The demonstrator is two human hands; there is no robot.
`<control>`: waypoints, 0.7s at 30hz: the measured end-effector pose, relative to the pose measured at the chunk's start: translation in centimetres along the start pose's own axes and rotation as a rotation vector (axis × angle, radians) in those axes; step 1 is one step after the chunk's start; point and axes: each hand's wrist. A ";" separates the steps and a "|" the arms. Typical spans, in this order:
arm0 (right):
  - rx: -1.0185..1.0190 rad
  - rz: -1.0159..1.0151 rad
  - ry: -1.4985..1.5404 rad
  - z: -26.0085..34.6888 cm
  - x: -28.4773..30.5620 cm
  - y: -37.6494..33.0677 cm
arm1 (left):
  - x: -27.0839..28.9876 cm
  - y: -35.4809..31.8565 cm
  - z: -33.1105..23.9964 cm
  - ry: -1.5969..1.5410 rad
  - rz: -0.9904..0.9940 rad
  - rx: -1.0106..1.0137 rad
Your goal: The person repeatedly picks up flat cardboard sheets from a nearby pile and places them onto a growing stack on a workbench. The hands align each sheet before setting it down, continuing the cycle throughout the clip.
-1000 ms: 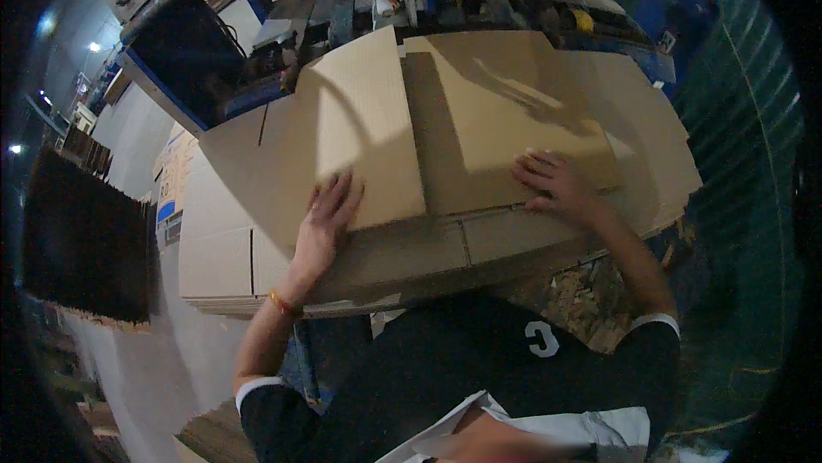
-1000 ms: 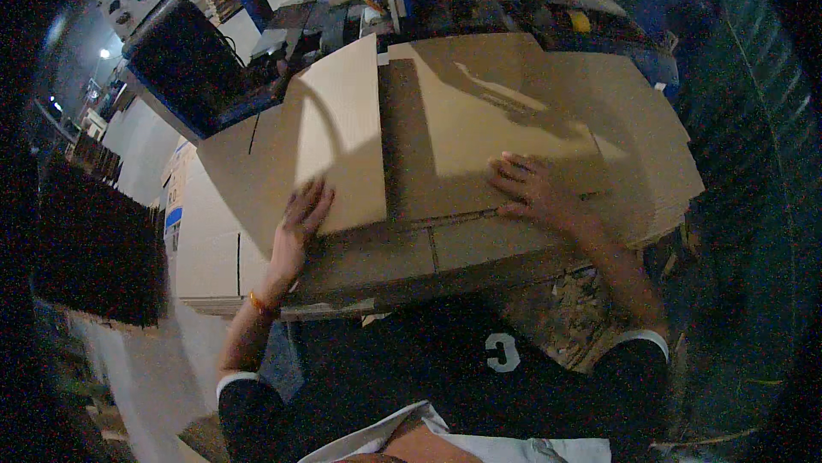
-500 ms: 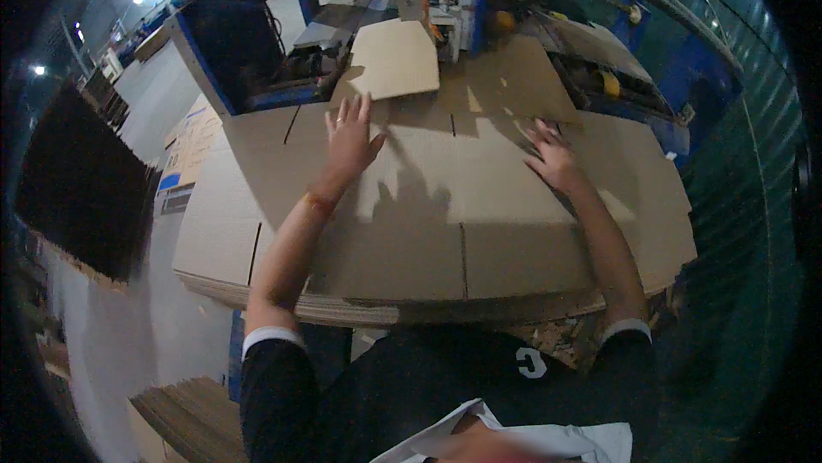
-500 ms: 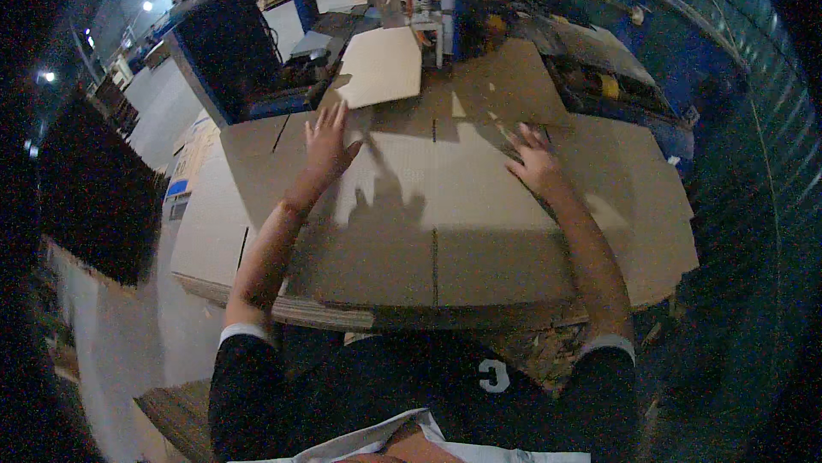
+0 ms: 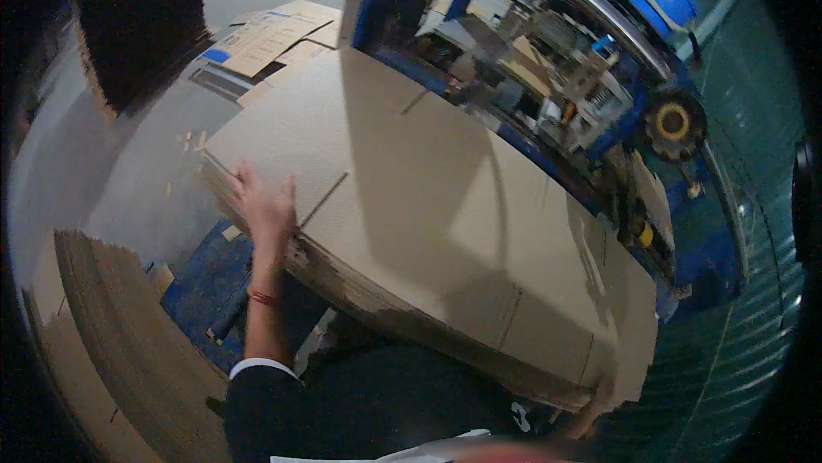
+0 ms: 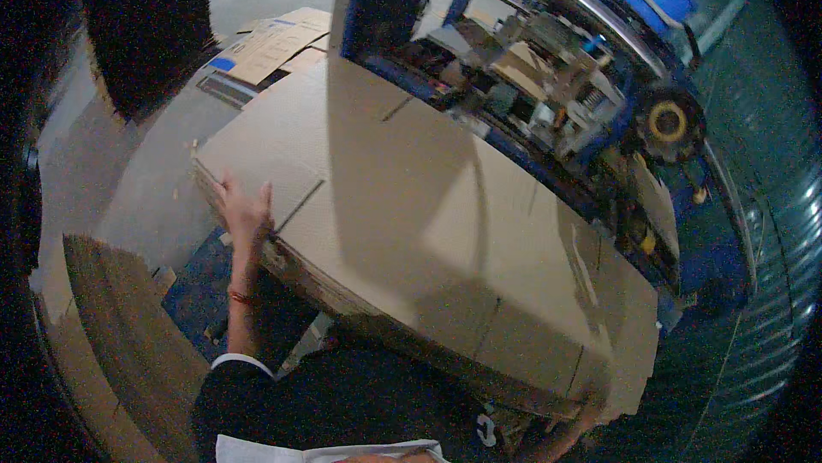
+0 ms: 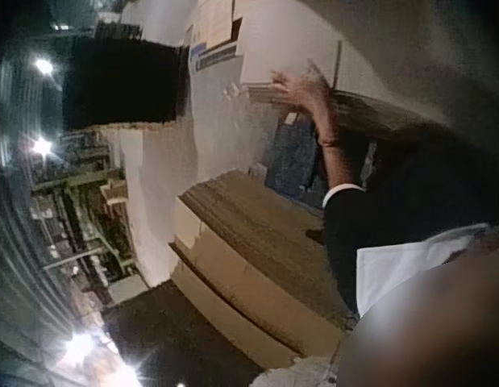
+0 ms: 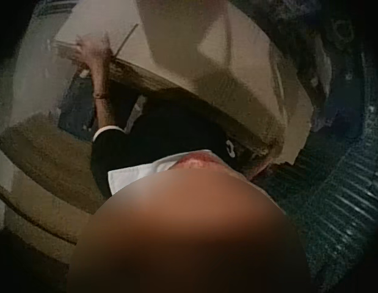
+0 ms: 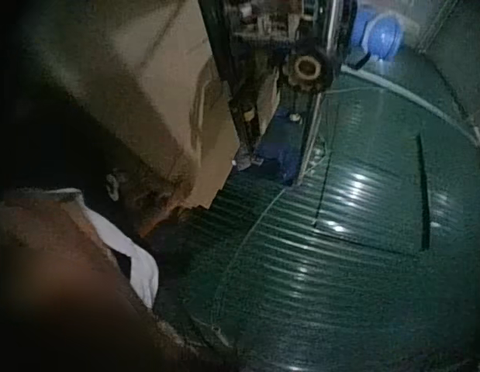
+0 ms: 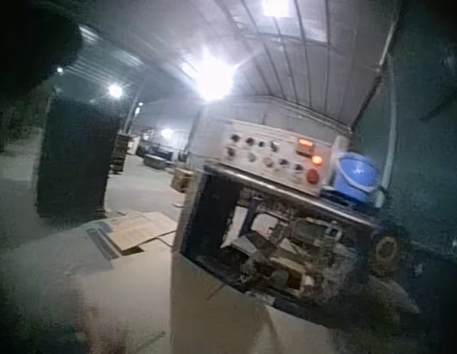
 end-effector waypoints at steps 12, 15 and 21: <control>-0.156 -0.065 -0.226 -0.4 2.8 -1.5 | 1.1 -0.4 0.2 -0.127 0.070 -0.346; -0.195 -0.064 -0.283 0.0 5.1 -0.4 | 2.2 0.3 0.1 -0.123 0.125 -0.369; -0.232 0.050 -0.366 0.3 9.6 2.9 | 3.1 1.3 -1.0 -1.427 -0.134 0.306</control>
Point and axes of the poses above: each hand's wrist, its own y-axis towards the middle knuckle, its own x-axis out of the back of the hand, z = x × y, and after that the axes turned 12 degrees about y, right-handed
